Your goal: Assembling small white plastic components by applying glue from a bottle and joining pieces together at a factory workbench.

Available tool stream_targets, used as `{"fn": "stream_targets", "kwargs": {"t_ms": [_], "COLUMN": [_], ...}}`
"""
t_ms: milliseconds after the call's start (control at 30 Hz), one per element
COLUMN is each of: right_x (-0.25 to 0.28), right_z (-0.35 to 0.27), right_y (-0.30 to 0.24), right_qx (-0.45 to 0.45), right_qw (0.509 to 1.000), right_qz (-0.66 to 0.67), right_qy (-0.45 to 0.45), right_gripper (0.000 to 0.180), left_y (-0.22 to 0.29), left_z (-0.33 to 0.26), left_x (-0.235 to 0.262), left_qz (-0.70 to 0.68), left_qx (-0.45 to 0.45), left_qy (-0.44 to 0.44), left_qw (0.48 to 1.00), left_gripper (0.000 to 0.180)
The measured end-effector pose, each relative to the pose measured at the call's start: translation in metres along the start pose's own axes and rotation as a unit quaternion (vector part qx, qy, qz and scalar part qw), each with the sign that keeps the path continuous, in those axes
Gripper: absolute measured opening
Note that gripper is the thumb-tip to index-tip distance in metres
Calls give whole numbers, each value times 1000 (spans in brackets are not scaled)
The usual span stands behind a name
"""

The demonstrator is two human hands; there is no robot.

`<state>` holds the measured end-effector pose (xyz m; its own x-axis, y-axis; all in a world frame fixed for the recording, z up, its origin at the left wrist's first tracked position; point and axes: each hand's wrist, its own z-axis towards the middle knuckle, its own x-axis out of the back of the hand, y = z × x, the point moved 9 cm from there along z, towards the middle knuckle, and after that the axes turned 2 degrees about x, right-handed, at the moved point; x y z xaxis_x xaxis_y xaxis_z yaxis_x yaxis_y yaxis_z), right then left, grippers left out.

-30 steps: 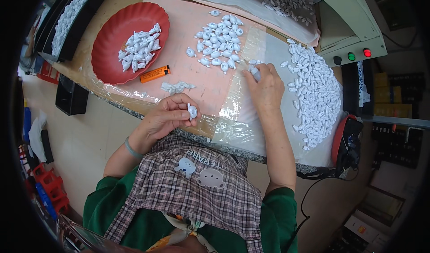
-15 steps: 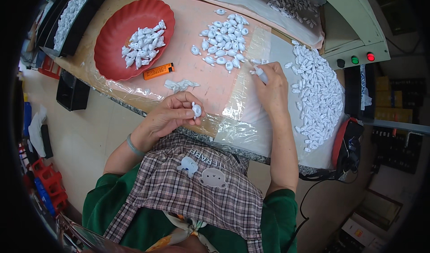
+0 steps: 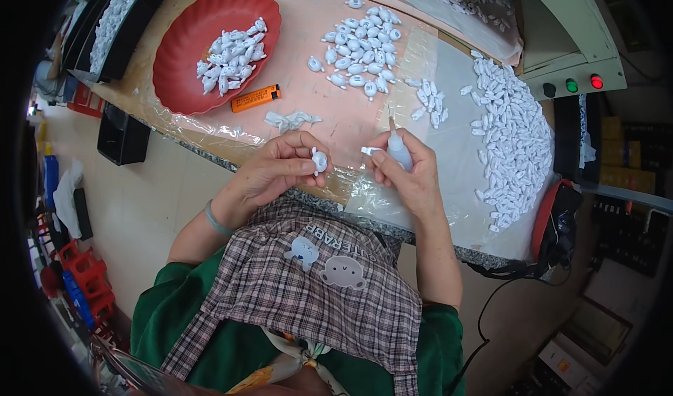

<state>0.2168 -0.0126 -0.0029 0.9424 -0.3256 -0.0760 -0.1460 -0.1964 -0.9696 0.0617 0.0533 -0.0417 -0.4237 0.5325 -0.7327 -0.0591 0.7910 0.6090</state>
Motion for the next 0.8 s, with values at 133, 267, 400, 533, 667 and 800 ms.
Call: {"fn": "stream_targets", "kwargs": {"t_ms": [133, 267, 400, 533, 667, 800], "right_x": [-20, -23, -26, -27, -26, -27], "right_z": [-8, -9, -10, -11, -12, -13], "right_y": [2, 14, 17, 18, 14, 10], "right_qx": [24, -13, -16, -1, 8, 32], "right_qw": [993, 987, 985, 993, 998, 999], "right_qz": [110, 156, 165, 120, 59, 39], "right_qy": [-45, -30, -39, -23, -10, -15], "right_gripper": [11, 16, 21, 22, 20, 20], "left_y": [0, -1, -2, -1, 0, 0], "left_z": [1, 1, 1, 0, 1, 1], "left_x": [-2, -3, -3, -3, -5, -5], "left_qz": [7, 1, 14, 16, 19, 18], "left_qx": [2, -2, 10, -5, 0, 4], "left_qy": [1, -2, 3, -9, -5, -3], "left_qw": [1000, 1000, 1000, 1000, 1000, 1000], "left_gripper": [26, 26, 23, 24, 25, 24]}}
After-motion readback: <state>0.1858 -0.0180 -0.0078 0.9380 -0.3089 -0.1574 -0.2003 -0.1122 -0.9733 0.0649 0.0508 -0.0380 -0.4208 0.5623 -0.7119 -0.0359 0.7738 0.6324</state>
